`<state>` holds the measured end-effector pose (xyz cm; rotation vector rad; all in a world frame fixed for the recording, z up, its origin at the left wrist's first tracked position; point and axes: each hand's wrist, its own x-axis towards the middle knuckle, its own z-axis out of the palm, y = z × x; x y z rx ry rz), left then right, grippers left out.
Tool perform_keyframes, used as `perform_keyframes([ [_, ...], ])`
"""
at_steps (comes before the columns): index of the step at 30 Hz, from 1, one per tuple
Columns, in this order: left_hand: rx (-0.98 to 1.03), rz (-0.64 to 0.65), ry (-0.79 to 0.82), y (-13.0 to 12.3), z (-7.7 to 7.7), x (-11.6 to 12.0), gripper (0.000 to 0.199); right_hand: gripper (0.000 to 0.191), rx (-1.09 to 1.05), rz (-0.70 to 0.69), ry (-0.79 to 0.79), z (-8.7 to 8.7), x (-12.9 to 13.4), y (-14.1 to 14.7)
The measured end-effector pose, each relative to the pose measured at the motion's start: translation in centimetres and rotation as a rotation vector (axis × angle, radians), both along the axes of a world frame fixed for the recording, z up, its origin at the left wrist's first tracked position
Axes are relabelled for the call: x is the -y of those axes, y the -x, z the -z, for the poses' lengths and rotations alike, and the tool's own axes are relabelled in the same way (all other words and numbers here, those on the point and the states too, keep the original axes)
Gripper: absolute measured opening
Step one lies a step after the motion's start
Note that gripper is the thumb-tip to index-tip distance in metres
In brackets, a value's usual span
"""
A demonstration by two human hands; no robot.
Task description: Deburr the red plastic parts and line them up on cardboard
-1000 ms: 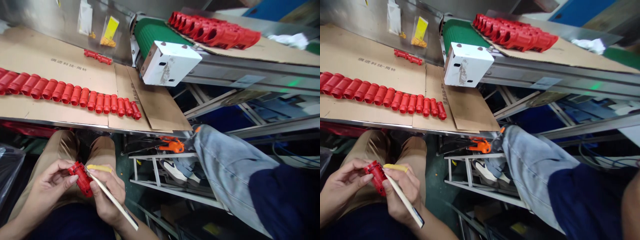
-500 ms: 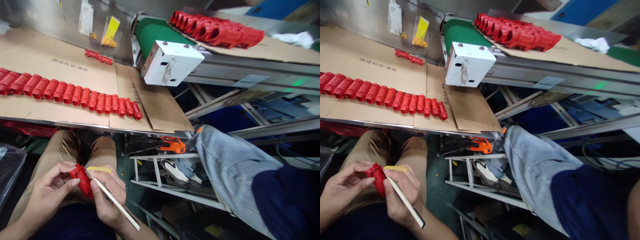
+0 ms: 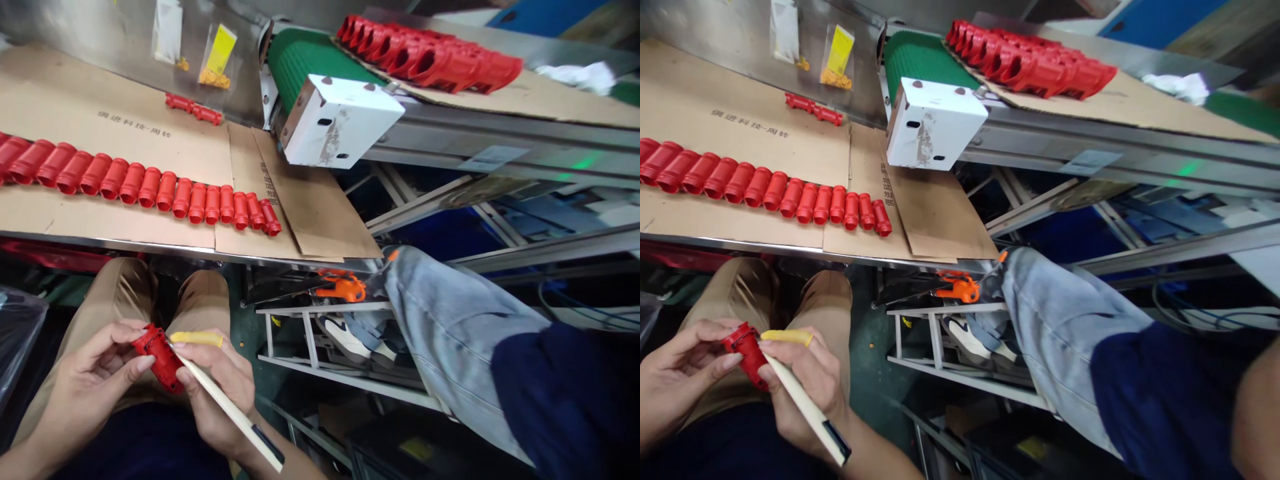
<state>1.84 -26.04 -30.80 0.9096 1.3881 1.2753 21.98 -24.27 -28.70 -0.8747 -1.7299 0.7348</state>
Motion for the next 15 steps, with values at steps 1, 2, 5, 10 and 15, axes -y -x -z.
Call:
perform_keyframes([
  [1, -0.005, 0.007, -0.010, 0.0, 0.1, 0.0, 0.023, 0.024, -0.004, 0.001, 0.002, 0.0, 0.0, 0.1],
  [2, -0.008, 0.014, -0.017, -0.1, 0.1, 0.1, 0.022, 0.025, -0.008, 0.002, 0.001, 0.0, -0.1, 0.2],
  [5, 0.007, 0.010, -0.009, -0.2, -0.1, 0.1, 0.023, 0.026, -0.019, 0.003, -0.008, 0.0, -0.1, 0.3],
  [10, 0.052, -0.023, 0.034, -0.6, -0.9, 0.1, 0.026, 0.026, -0.018, -0.012, -0.009, -0.1, 0.0, 0.2],
  [15, 0.047, -0.046, 0.041, -1.0, -0.9, 0.3, 0.030, 0.023, -0.002, -0.021, 0.049, 0.1, -0.1, 0.3],
])
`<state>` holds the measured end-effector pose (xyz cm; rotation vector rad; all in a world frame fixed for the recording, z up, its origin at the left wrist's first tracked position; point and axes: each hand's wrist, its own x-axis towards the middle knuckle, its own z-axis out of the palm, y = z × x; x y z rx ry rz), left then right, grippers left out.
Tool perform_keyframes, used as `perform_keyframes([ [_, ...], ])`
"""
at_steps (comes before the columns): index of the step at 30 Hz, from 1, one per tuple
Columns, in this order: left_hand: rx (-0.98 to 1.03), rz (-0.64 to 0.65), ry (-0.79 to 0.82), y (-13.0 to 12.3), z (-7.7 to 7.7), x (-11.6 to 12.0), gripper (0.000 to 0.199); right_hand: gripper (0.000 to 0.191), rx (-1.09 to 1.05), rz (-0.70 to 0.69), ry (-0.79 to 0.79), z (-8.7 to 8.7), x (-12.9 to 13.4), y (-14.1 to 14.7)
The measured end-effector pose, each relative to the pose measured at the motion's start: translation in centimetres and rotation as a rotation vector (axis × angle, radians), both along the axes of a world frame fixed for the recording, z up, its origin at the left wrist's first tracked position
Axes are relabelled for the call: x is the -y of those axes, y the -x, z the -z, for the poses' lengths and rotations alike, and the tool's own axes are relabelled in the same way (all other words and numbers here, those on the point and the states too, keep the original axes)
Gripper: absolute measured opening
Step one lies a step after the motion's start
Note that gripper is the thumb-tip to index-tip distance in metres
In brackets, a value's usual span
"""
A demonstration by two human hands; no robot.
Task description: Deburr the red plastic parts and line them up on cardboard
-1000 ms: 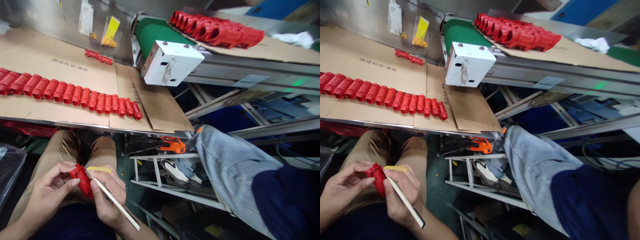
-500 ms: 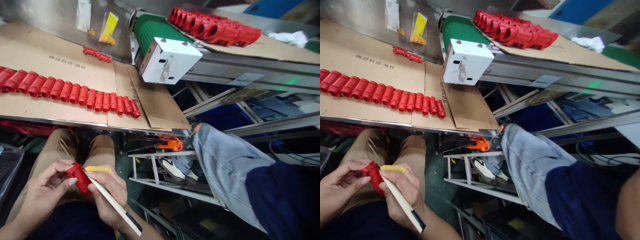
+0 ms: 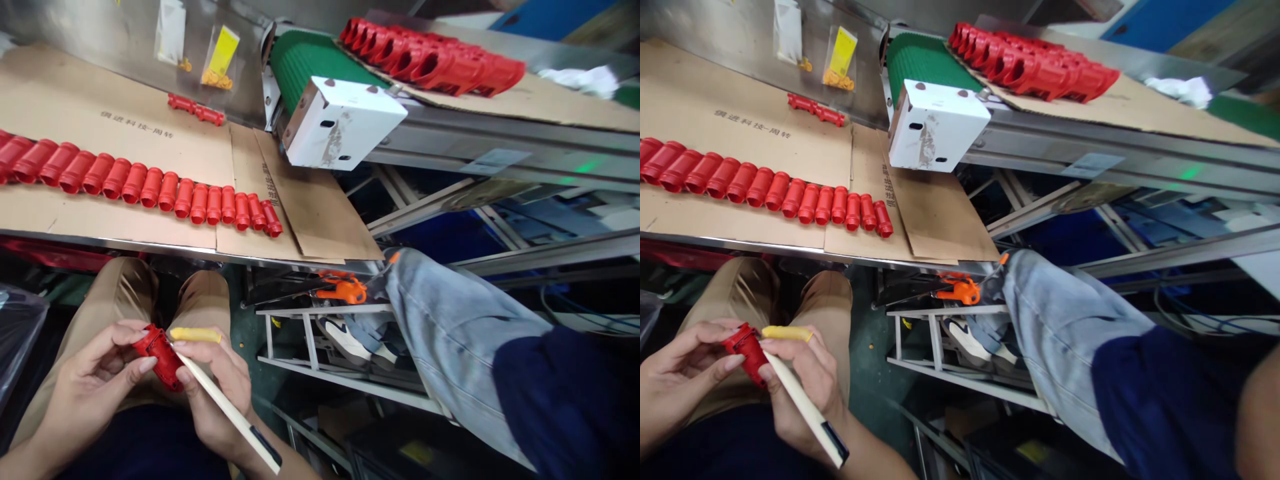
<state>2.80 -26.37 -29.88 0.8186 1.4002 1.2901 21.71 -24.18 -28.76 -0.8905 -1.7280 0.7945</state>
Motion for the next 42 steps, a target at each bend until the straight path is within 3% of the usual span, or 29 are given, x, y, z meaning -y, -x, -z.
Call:
perform_keyframes([
  [4, -0.072, -0.003, -0.123, -0.1, 0.4, 0.0, 0.019, 0.024, 0.082, -0.039, -0.092, 1.1, -0.3, 0.5],
  [8, -0.187, -0.001, -0.233, 0.1, 1.0, -0.2, 0.031, 0.050, 0.244, 0.030, -0.307, 2.6, -0.1, 1.1],
  [12, -0.170, -0.066, -0.224, -0.4, 0.9, -0.1, 0.025, 0.059, 0.227, 0.069, -0.276, 3.2, 0.3, 1.5],
  [14, -0.126, -0.093, -0.175, -0.6, 0.6, -0.1, 0.021, 0.053, 0.171, 0.065, -0.239, 2.9, 0.4, 1.4],
  [18, -0.024, -0.109, -0.043, -0.5, 0.0, -0.3, 0.029, 0.019, -0.054, 0.073, -0.039, 1.7, 0.5, 0.9],
  [21, 0.087, -0.105, 0.001, -0.4, -0.1, -0.6, 0.034, 0.027, -0.302, 0.027, 0.185, 1.1, 0.2, 0.2],
  [25, 0.231, -0.088, 0.052, -0.5, -0.4, -0.9, 0.038, 0.031, -0.582, -0.100, 0.376, 1.7, -0.2, -0.5],
  [29, 0.297, -0.045, 0.111, -0.6, -1.1, -1.2, 0.038, 0.040, -0.696, -0.154, 0.480, 2.3, -0.4, -1.0],
  [31, 0.317, -0.042, 0.133, -0.6, -1.2, -1.2, 0.039, 0.042, -0.711, -0.250, 0.491, 2.0, -0.5, -1.4],
  [33, 0.309, -0.041, 0.122, -0.6, -1.0, -1.1, 0.040, 0.041, -0.643, -0.309, 0.450, 1.3, -0.8, -1.9],
  [34, 0.288, -0.037, 0.106, -0.6, -0.8, -1.0, 0.040, 0.037, -0.546, -0.268, 0.400, 0.9, -0.9, -2.1],
  [38, 0.137, -0.021, 0.009, -0.3, 0.6, -0.4, 0.035, 0.019, -0.021, 0.055, 0.032, 0.1, -1.3, -2.1],
  [42, 0.033, 0.093, -0.071, 0.8, 2.3, -0.3, 0.024, 0.027, 0.043, -0.018, -0.194, 0.2, -1.1, -1.1],
])
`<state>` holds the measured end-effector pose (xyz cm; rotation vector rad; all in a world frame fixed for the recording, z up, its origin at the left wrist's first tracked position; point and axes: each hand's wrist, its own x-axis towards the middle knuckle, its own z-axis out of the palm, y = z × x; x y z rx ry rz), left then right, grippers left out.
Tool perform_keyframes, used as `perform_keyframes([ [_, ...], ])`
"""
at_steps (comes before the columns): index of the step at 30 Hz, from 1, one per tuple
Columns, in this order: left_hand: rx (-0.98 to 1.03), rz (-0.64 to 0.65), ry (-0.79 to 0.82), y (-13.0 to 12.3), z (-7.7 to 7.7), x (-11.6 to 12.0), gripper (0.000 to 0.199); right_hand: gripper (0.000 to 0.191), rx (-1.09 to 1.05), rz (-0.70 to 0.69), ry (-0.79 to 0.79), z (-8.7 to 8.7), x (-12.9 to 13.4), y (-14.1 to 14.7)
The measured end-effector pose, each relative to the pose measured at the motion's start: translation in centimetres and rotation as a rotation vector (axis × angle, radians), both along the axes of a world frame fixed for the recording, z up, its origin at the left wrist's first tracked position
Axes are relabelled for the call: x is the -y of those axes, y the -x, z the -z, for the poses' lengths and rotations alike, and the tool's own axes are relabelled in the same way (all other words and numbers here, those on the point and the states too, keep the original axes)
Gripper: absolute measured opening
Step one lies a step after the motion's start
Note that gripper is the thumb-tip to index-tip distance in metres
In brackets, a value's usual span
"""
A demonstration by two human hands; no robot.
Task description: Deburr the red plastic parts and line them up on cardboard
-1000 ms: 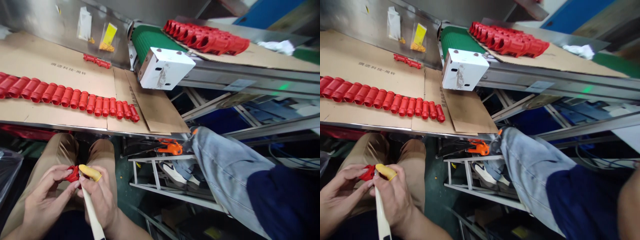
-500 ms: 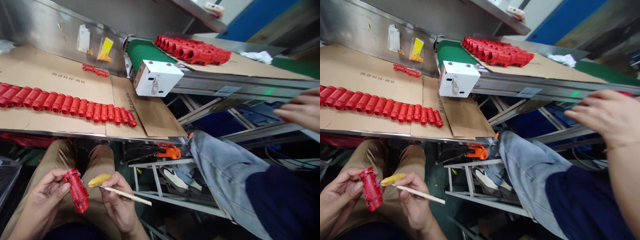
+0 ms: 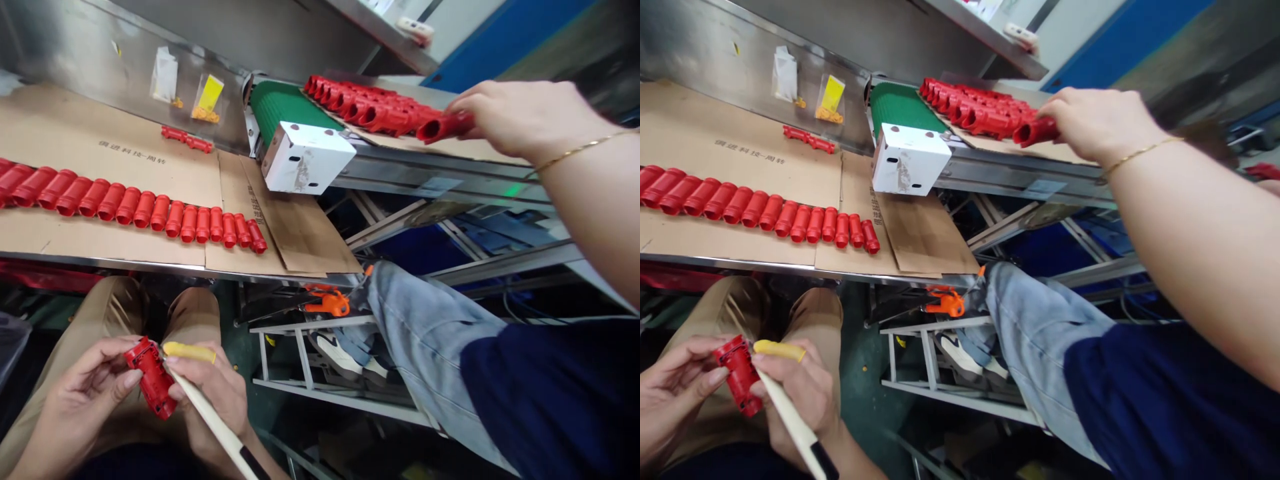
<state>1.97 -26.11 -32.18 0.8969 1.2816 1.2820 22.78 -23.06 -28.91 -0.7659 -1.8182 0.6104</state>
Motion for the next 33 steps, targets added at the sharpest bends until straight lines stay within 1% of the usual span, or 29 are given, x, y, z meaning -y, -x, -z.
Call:
perform_keyframes([
  [2, -0.007, 0.058, -0.027, 0.2, 0.3, 0.0, 0.020, 0.027, -0.015, -0.003, -0.019, 0.0, 0.1, 0.3],
  [3, -0.001, 0.050, -0.025, 0.2, 0.2, 0.0, 0.021, 0.027, -0.020, -0.002, -0.020, 0.0, 0.2, 0.4],
  [6, 0.023, -0.053, 0.018, -0.7, -0.7, 0.0, 0.026, 0.027, -0.017, -0.004, -0.024, 0.0, 0.2, 0.4],
  [9, 0.036, -0.080, 0.033, -1.5, -1.6, 0.0, 0.030, 0.027, -0.014, 0.003, -0.015, 0.3, 0.3, 0.4],
  [12, 0.050, -0.099, 0.044, -1.7, -1.6, 0.0, 0.033, 0.024, -0.019, 0.017, -0.031, 0.7, 0.3, 0.5],
  [15, 0.076, -0.099, 0.077, -1.6, -1.5, 0.0, 0.036, 0.022, -0.006, 0.003, -0.035, 0.6, 0.0, 0.4],
  [18, 0.080, -0.077, 0.094, -1.5, -1.6, -0.2, 0.038, 0.022, 0.092, -0.047, -0.038, 0.2, -0.3, 0.1],
  [20, 0.090, -0.065, 0.106, -1.4, -2.0, -0.4, 0.040, 0.024, 0.221, -0.058, -0.114, 0.1, -0.5, -0.1],
  [22, 0.183, -0.040, 0.182, -1.3, -2.3, -0.9, 0.043, 0.031, 0.302, -0.041, -0.205, 0.3, -0.6, -0.1],
  [23, 0.267, -0.018, 0.247, -1.2, -2.4, -1.1, 0.044, 0.033, 0.298, -0.029, -0.221, 0.5, -0.6, -0.2],
  [25, 0.458, 0.040, 0.389, -0.9, -2.3, -1.5, 0.047, 0.033, 0.191, 0.012, -0.154, 1.0, -0.6, -0.4],
  [27, 0.592, 0.091, 0.476, -0.5, -2.0, -1.8, 0.052, 0.025, 0.021, 0.107, 0.005, 1.3, -0.3, -0.7],
  [30, 0.656, 0.129, 0.497, -0.1, -1.4, -1.9, 0.059, 0.017, -0.173, 0.210, 0.244, 1.8, 0.2, -1.3],
  [32, 0.670, 0.154, 0.489, -0.1, -1.4, -2.0, 0.060, 0.015, -0.203, 0.218, 0.322, 1.9, 0.5, -1.7],
  [33, 0.672, 0.170, 0.487, -0.1, -1.4, -2.0, 0.060, 0.015, -0.192, 0.222, 0.335, 1.9, 0.6, -1.9],
])
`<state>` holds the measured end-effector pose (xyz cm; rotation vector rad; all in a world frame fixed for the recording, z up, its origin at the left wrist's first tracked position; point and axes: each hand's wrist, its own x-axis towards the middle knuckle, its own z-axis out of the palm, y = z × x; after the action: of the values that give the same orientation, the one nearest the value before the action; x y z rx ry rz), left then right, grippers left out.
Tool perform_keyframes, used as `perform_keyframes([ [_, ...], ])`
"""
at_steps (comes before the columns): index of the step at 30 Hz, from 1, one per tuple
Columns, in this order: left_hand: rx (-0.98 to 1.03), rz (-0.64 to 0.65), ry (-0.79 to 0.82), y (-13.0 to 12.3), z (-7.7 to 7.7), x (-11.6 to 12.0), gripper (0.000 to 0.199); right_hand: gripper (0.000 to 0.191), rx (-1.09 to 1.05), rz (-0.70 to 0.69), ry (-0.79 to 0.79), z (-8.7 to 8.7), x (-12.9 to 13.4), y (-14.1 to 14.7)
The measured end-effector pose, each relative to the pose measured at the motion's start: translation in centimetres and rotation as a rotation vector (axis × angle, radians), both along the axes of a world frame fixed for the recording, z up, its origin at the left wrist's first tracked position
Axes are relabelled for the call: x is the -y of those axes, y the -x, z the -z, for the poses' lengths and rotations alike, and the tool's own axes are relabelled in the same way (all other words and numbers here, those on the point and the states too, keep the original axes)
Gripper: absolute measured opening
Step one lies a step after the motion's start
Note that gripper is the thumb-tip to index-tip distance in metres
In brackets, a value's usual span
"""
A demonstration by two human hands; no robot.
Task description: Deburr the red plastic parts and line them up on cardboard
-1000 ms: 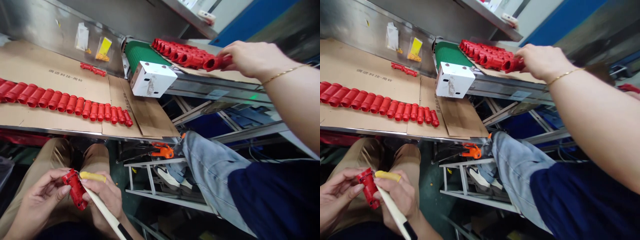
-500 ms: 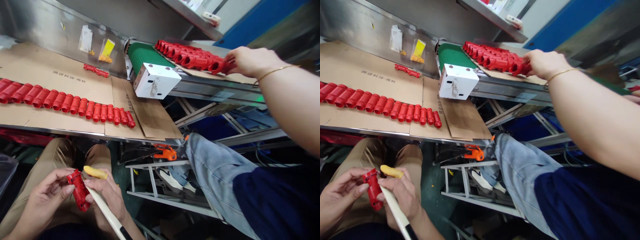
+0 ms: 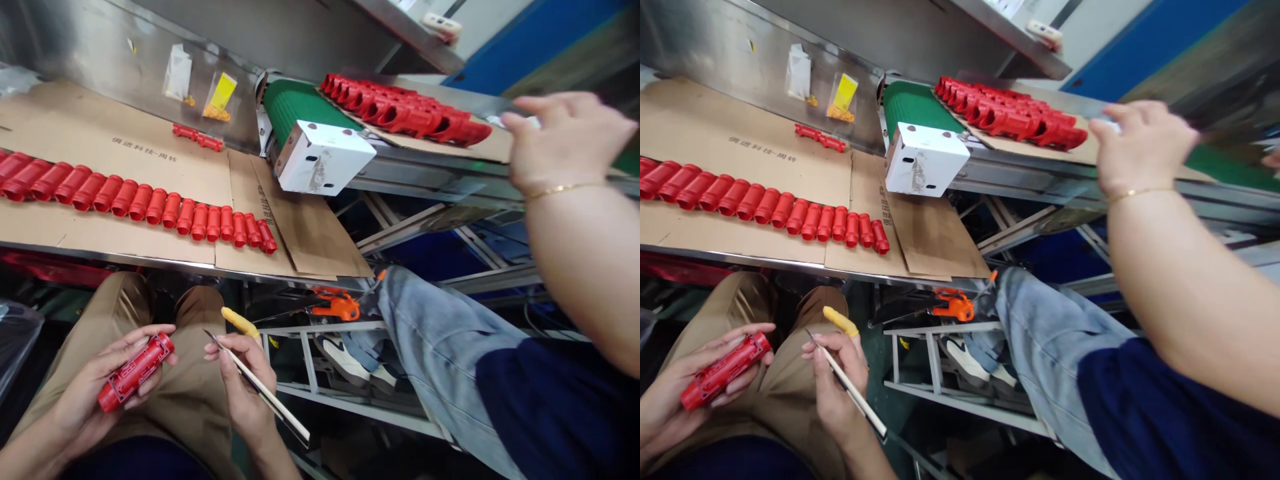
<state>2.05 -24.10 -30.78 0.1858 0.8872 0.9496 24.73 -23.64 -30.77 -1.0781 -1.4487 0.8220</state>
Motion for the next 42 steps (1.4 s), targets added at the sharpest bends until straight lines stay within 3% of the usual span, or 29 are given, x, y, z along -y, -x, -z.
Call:
perform_keyframes([
  [4, 0.026, 0.074, -0.034, -0.1, -0.3, -0.3, 0.054, 0.017, 0.108, -0.038, -0.063, -0.7, 0.0, -0.7],
  [9, 0.054, 0.147, -0.055, -0.3, -0.4, -0.6, 0.036, 0.024, 0.173, -0.297, -0.186, -2.6, -0.8, -1.0],
  [12, -0.007, 0.165, -0.029, -0.3, -0.8, -0.7, 0.036, 0.023, 0.204, -0.395, -0.251, -3.0, -1.5, -0.5],
  [15, -0.064, 0.082, -0.009, 0.1, -1.7, -0.6, 0.050, 0.021, 0.190, -0.367, -0.251, -2.6, -1.9, 0.1],
  [20, -0.271, 0.046, -0.188, 0.1, -2.9, -0.2, 0.076, 0.023, 0.121, -0.288, -0.213, -1.8, -1.7, 1.0],
  [23, -0.393, -0.002, -0.216, -0.6, -2.9, -0.1, 0.060, 0.022, 0.146, -0.314, -0.230, -1.8, -1.5, 1.1],
  [28, -0.364, -0.119, -0.178, -1.0, -2.7, -0.2, 0.044, 0.020, 0.127, -0.314, -0.253, -2.0, -1.3, 0.7],
  [34, -0.457, -0.230, -0.166, -0.8, -2.4, -0.2, 0.054, 0.016, 0.116, -0.268, -0.247, -2.1, -1.3, 1.0],
  [42, -0.498, -0.176, -0.200, -0.5, -1.5, 0.3, 0.055, 0.013, 0.150, -0.311, -0.252, -1.6, -1.2, 1.2],
])
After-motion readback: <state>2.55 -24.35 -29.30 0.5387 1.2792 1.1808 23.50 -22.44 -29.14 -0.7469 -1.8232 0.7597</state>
